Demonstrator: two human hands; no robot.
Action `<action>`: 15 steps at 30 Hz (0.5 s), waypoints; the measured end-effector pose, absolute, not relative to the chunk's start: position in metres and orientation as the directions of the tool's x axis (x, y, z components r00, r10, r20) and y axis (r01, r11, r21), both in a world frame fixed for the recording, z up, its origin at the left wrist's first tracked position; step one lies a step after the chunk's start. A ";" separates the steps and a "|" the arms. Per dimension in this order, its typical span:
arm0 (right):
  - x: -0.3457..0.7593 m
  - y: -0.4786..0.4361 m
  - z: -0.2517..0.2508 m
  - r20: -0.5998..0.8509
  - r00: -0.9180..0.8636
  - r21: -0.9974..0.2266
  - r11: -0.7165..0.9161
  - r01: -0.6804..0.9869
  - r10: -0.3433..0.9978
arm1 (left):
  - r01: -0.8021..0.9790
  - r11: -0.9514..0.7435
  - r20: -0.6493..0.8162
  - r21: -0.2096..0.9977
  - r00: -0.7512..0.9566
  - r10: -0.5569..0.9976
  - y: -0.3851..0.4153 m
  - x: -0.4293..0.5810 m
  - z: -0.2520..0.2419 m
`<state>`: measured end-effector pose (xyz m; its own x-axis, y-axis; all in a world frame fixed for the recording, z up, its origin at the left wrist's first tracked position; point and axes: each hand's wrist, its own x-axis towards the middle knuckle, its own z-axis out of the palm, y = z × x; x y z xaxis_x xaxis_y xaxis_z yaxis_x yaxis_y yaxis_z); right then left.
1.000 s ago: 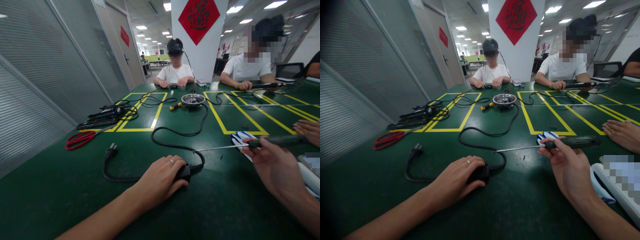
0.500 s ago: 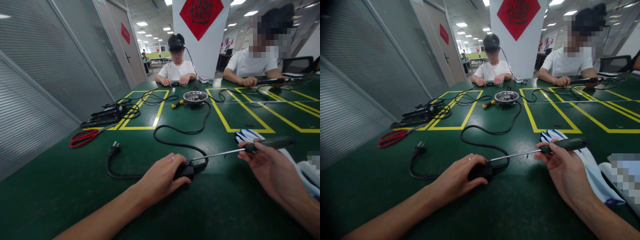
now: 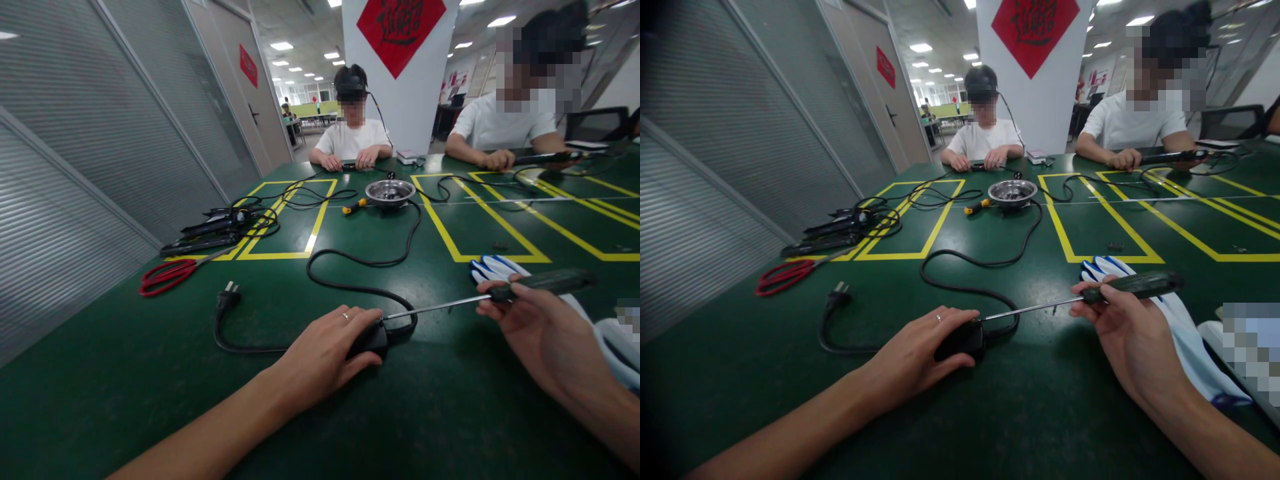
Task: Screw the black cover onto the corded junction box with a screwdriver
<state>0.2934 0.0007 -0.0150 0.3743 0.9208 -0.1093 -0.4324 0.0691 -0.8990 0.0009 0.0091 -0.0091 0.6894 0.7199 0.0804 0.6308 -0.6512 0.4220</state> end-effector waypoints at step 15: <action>0.302 0.001 0.009 -0.089 0.520 -0.906 0.149 -0.397 0.849 | 0.622 -0.766 0.095 0.162 0.763 0.639 0.006 0.001 -0.010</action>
<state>0.3024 0.0012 0.0092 0.5204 0.8493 -0.0888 -0.3970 0.1486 -0.9057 0.0008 0.0059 -0.0097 0.7630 0.6394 0.0948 0.6219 -0.7661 0.1622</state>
